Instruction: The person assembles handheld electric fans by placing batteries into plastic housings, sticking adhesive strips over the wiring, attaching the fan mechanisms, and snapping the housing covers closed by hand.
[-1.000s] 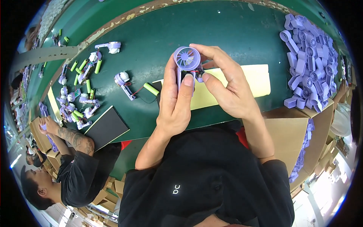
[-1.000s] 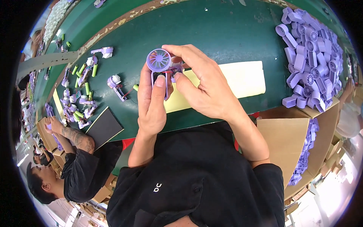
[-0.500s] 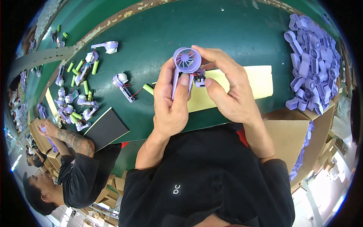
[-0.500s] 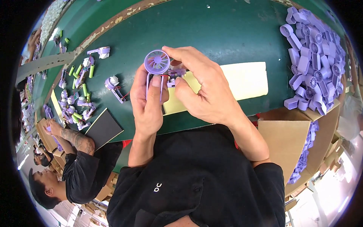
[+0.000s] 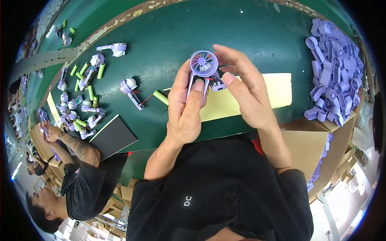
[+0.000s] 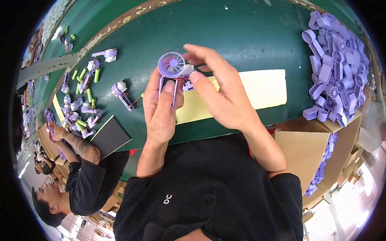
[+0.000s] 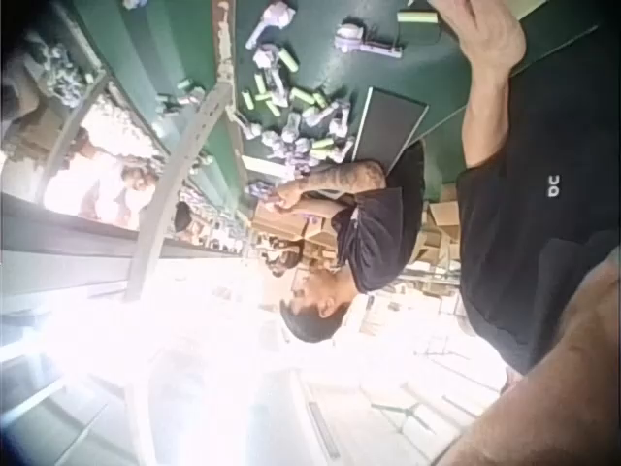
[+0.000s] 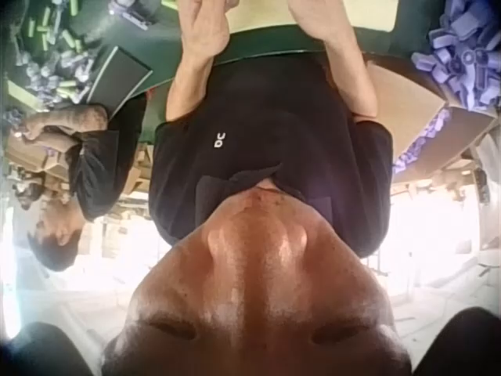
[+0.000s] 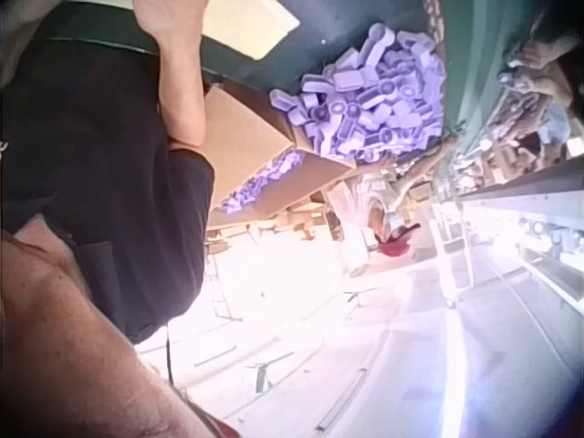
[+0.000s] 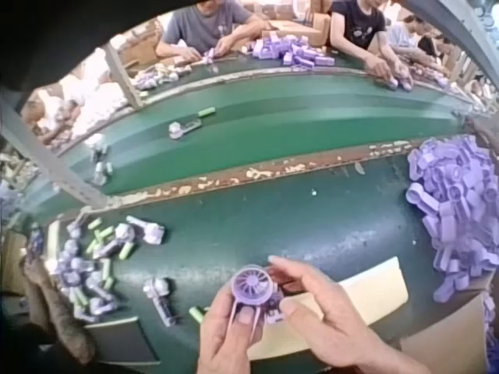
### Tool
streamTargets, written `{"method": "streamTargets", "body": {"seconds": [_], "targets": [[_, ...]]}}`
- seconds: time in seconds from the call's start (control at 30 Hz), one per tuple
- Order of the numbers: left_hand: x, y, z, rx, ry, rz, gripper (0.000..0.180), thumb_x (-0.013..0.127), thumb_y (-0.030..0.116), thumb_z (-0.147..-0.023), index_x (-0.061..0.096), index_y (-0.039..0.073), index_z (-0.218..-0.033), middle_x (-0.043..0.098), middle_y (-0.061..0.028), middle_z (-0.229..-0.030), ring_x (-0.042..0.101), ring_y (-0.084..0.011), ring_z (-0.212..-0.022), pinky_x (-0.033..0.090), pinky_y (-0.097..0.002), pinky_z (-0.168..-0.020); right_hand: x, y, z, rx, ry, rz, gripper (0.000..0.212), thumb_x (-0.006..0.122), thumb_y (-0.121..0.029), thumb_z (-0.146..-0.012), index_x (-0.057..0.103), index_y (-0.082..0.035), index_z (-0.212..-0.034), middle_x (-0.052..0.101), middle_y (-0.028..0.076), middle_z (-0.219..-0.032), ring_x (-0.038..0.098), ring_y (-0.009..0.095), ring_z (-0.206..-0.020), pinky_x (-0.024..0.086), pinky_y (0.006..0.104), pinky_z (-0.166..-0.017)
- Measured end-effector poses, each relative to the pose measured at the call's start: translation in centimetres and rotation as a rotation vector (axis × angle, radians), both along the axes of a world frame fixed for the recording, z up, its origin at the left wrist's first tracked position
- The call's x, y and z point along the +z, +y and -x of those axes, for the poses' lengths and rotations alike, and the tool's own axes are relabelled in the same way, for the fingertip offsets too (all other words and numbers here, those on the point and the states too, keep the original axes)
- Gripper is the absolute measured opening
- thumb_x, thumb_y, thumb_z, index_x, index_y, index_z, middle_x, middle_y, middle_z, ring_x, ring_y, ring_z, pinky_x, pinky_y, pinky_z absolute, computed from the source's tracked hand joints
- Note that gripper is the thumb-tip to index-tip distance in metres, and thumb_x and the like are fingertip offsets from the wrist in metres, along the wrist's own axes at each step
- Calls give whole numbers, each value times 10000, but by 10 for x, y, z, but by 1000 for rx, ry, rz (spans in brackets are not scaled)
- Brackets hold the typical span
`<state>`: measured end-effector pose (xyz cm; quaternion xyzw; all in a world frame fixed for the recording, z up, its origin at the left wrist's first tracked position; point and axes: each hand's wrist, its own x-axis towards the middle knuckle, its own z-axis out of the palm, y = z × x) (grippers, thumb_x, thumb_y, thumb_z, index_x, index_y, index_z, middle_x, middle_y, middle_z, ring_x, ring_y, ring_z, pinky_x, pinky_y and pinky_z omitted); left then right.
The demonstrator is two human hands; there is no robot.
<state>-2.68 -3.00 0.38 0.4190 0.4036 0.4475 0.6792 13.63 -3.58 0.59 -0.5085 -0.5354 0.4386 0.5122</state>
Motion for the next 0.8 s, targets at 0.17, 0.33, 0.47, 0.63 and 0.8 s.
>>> {"method": "streamTargets", "body": {"seconds": [0.17, 0.33, 0.47, 0.63, 0.8], "targets": [[7, -2, -2, 2, -38, 32, 414, 482, 137, -1084, 486, -45, -1456, 613, -29, -1067, 350, -20, -662, 273, -197, -577, -8, -7, -21, -19, 32, 382, 438, 529, -361, -1110, 674, 36, -1224, 713, 95, -1017, 658, 166, -893, 535, 303, -831], [8, -6, 1, -37, -19, 19, 463, 480, 141, -1078, 443, -42, -1502, 611, -46, -1111, 439, -40, -733, 317, -199, -625, -21, -13, -28, 193, 402, 673, 373, 552, -333, -1107, 686, 12, -1144, 721, 79, -1029, 688, 136, -828, 547, 284, -768], [8, -5, 4, -101, 1, 10, 621, 434, 264, -1086, 302, -41, -1611, 580, -87, -1322, 514, -118, -1043, 419, -267, -903, -17, -19, -26, 35, 518, 453, 290, 624, -209, -1074, 612, 14, -1259, 727, 90, -1122, 706, 153, -970, 563, 310, -821], [3, 0, 8, -158, 89, -39, 714, 337, 374, -1095, 225, -83, -1631, 484, -163, -1524, 465, -236, -1380, 337, -345, -1169, 1, -22, -29, -79, 487, 206, 328, 716, -35, -989, 555, 10, -1271, 700, 108, -1167, 673, 173, -1103, 563, 332, -947], [-10, 0, 7, -141, 114, -27, 799, 393, 533, -1081, 308, -58, -1613, 615, -101, -1297, 597, -147, -987, 491, -298, -787, 14, -22, -24, -97, 397, 94, 400, 767, 30, -928, 556, 9, -1267, 692, 99, -1154, 674, 165, -1096, 563, 324, -939]]}}
